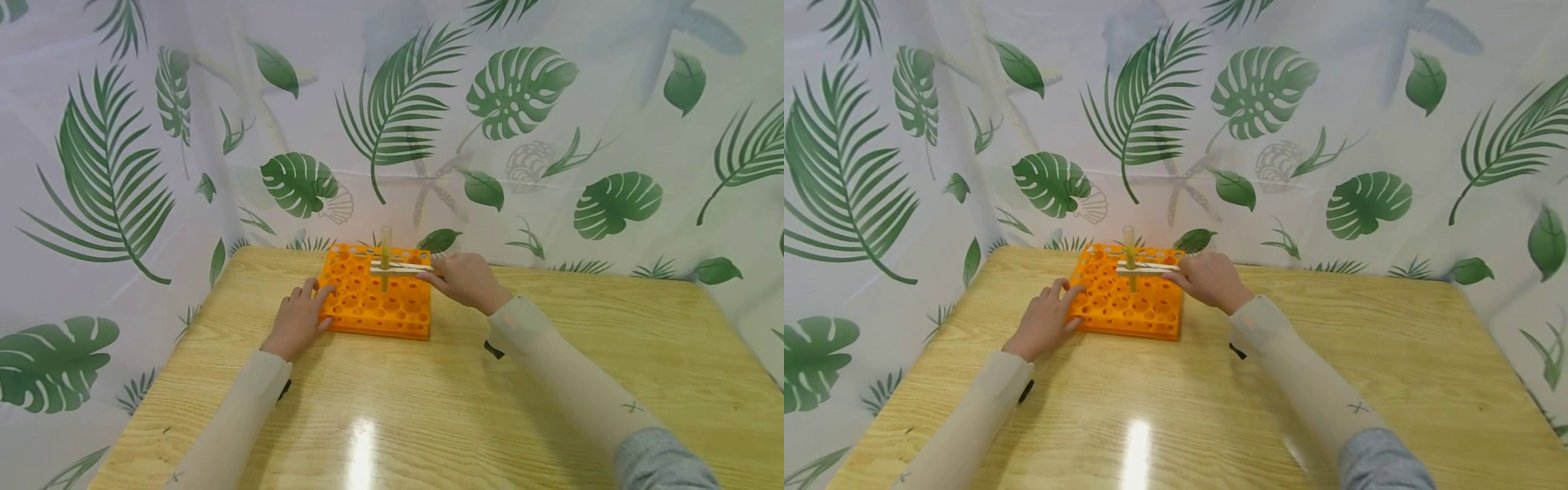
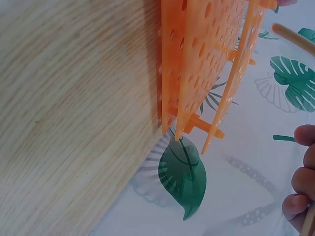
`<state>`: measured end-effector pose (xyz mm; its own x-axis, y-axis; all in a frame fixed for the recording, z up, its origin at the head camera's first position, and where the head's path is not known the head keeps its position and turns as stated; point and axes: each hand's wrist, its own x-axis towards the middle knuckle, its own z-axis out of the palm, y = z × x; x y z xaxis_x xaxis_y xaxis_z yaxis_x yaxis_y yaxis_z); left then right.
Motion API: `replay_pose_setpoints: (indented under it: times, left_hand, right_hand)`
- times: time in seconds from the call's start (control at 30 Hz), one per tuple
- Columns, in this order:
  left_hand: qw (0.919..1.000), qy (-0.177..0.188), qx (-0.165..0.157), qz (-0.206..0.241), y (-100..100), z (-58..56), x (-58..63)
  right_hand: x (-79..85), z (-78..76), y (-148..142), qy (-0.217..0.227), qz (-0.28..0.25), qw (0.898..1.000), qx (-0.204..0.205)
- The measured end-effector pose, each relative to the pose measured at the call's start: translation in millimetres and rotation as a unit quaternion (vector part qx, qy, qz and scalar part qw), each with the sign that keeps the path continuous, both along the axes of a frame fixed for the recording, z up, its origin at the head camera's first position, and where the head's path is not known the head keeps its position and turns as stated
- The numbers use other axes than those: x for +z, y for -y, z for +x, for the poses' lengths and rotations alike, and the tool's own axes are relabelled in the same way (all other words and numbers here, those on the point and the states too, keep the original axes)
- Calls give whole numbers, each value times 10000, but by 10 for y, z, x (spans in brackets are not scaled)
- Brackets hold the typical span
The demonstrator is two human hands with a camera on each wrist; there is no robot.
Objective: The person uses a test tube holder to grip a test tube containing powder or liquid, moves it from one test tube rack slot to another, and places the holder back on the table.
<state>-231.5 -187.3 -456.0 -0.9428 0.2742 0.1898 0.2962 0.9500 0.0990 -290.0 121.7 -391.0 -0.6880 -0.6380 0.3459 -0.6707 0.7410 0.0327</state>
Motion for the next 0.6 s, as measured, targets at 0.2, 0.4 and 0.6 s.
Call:
replay_pose_setpoints:
  times: [0.2, 0.4, 0.6]
  left_hand:
    - [10000, 20, 0, 3, -1, -3, 17]
    - [10000, 66, 19, 24, -3, -1, 18]
    - [10000, 71, 7, 55, 0, -1, 8]
  right_hand:
    - [21, 26, 17, 7, -26, 10000, 24]
    - [41, 48, 20, 5, -13, 10000, 98]
    - [51, 64, 33, 117, 42, 9999, 100]
